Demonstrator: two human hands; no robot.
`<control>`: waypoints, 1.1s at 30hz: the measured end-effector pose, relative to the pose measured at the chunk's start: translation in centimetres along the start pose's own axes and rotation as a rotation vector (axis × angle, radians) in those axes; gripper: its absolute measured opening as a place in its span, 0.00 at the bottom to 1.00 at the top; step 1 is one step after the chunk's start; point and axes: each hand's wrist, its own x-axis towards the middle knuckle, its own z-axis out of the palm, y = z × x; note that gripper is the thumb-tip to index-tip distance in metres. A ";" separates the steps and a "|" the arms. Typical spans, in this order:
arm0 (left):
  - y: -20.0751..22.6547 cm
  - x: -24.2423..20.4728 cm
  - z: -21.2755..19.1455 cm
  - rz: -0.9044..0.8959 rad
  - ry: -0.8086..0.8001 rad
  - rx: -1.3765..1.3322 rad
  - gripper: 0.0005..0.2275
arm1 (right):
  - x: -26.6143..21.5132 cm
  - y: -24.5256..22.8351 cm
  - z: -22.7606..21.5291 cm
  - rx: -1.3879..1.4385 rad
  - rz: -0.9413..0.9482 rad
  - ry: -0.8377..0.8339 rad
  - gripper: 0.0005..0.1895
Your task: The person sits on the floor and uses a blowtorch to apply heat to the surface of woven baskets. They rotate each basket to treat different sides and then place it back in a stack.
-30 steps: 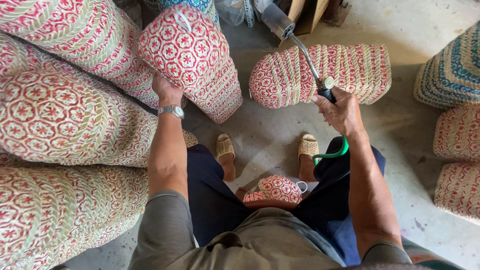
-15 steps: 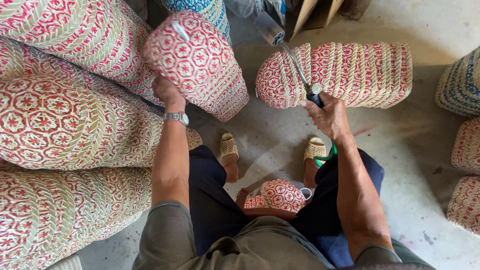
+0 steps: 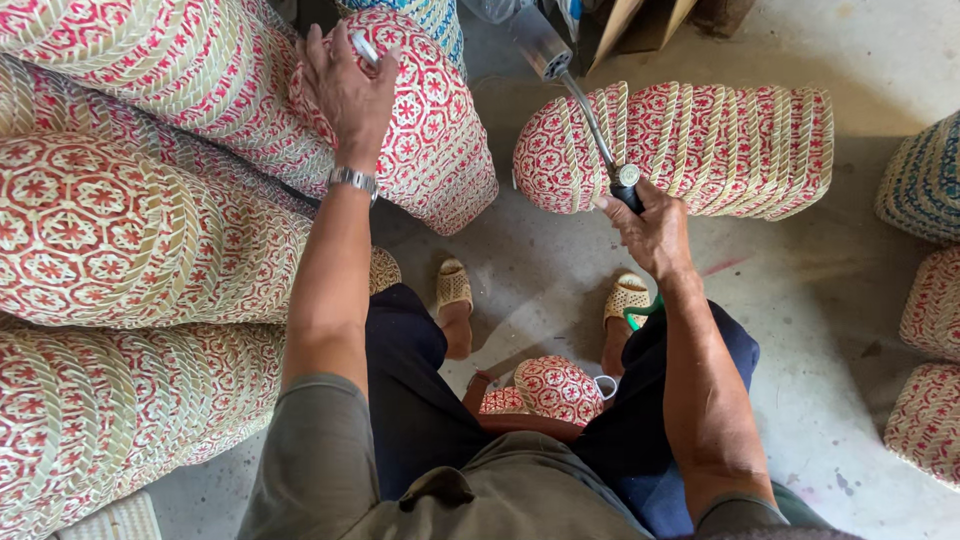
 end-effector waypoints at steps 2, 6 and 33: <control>-0.2 0.8 1.6 0.048 0.092 -0.001 0.26 | 0.0 -0.2 -0.2 -0.015 0.003 0.000 0.19; -1.5 1.1 3.4 0.038 0.203 -0.165 0.18 | 0.2 -0.2 -0.5 -0.047 -0.007 0.001 0.19; -4.3 -1.5 2.4 0.049 -0.160 -0.036 0.48 | 0.5 1.3 -1.3 -0.089 -0.101 0.035 0.20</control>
